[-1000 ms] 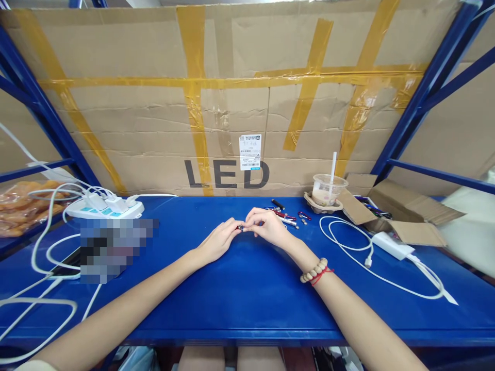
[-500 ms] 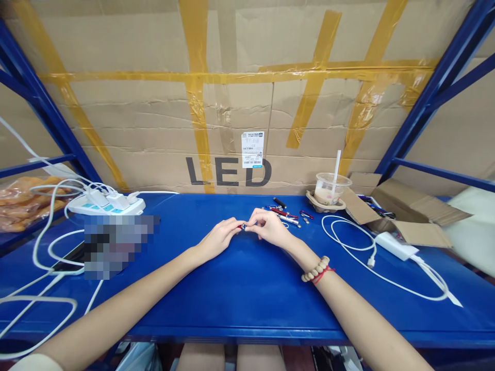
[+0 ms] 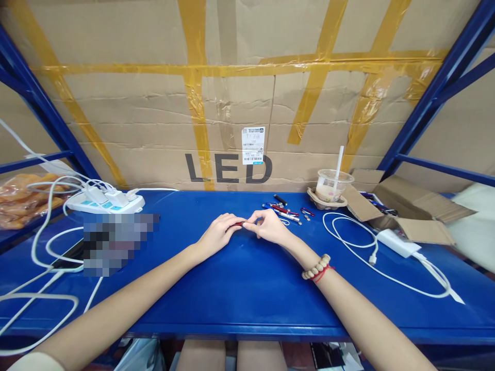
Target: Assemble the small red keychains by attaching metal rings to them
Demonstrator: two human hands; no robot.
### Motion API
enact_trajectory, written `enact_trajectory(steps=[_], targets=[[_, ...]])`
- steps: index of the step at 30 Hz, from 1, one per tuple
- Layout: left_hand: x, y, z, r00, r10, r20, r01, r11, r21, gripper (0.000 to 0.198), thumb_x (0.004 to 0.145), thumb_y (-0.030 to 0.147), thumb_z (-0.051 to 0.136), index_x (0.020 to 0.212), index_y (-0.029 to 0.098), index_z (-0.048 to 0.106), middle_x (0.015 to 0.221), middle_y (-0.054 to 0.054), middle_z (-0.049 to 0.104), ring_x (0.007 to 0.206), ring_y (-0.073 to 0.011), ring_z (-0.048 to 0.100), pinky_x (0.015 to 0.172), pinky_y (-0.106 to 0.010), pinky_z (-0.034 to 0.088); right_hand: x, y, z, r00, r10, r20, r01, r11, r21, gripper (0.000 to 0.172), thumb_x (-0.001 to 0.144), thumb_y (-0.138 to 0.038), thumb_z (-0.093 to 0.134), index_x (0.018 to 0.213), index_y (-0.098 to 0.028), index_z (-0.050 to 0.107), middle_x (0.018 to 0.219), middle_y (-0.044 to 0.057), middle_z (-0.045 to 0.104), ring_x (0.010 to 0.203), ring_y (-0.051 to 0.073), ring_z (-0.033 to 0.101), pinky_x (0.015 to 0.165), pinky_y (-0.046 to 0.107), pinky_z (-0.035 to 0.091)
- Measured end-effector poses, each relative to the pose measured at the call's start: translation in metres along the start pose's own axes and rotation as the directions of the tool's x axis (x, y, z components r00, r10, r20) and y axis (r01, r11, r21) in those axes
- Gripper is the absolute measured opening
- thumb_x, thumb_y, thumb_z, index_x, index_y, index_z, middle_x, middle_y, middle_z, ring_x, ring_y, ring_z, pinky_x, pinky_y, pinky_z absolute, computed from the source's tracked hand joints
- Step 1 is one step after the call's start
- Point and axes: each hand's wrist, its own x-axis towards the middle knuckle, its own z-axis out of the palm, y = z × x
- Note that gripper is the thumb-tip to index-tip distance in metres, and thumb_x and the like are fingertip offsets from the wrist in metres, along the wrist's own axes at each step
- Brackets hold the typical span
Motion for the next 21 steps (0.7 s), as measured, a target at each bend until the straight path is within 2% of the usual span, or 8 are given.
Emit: enact_trajectory(steps=[5,9,12,16,21], targets=[[0.0006,0.0022,-0.0006,1.000,-0.017,-0.018,0.017,1.000,-0.013,0.020,0.088,0.016,0.043,0.102,0.020,0.057,0.092,-0.003,0.062,0.084,-0.0175,0.053,0.079,-0.032,0.039,0.0004,-0.0046,-0.0011,0.998,0.068,0.015,-0.069,0.996,0.060,0.034,0.060,-0.045,0.069,0.065,-0.012,0.060,0.045,-0.003,0.050,0.037,0.006,0.044,0.037,0.017,0.035],[0.0012,0.0049,-0.0009,0.999,-0.022,-0.026,0.021,0.999,-0.038,0.018,0.089,0.017,0.041,0.101,0.018,0.055,0.092,-0.003,0.060,0.086,-0.0169,0.053,0.081,-0.031,0.040,0.0021,-0.0066,-0.0033,0.998,0.055,0.015,-0.056,0.995,0.080,0.035,0.060,-0.045,0.070,0.065,-0.012,0.058,0.051,-0.003,0.052,0.038,0.005,0.045,0.038,0.016,0.037],[0.0020,0.0064,0.0001,0.999,-0.041,-0.026,0.039,0.998,-0.052,0.019,0.090,0.019,0.038,0.101,0.017,0.054,0.093,-0.005,0.059,0.088,-0.0172,0.054,0.082,-0.030,0.041,0.0037,-0.0044,-0.0040,0.999,-0.011,-0.036,0.011,1.000,0.025,0.035,0.062,-0.045,0.068,0.068,-0.012,0.058,0.060,0.000,0.057,0.039,0.005,0.047,0.037,0.017,0.037],[0.0029,0.0079,0.0011,0.997,-0.076,-0.018,0.074,0.995,-0.067,0.021,0.091,0.019,0.033,0.102,0.017,0.052,0.094,-0.006,0.057,0.086,-0.0169,0.054,0.078,-0.028,0.043,0.0042,-0.0018,-0.0030,0.981,-0.149,-0.124,0.147,0.989,-0.028,0.035,0.065,-0.043,0.067,0.083,-0.014,0.059,0.069,0.001,0.058,0.040,0.005,0.049,0.037,0.017,0.036],[0.0031,0.0098,-0.0009,0.995,-0.102,0.013,0.102,0.991,-0.085,0.022,0.092,0.020,0.031,0.098,0.018,0.052,0.093,-0.004,0.058,0.082,-0.0159,0.056,0.071,-0.025,0.043,0.0031,-0.0029,-0.0066,0.949,-0.306,-0.076,0.305,0.952,-0.031,0.028,0.070,-0.041,0.064,0.077,-0.014,0.063,0.081,0.004,0.057,0.043,0.005,0.050,0.040,0.020,0.042]])
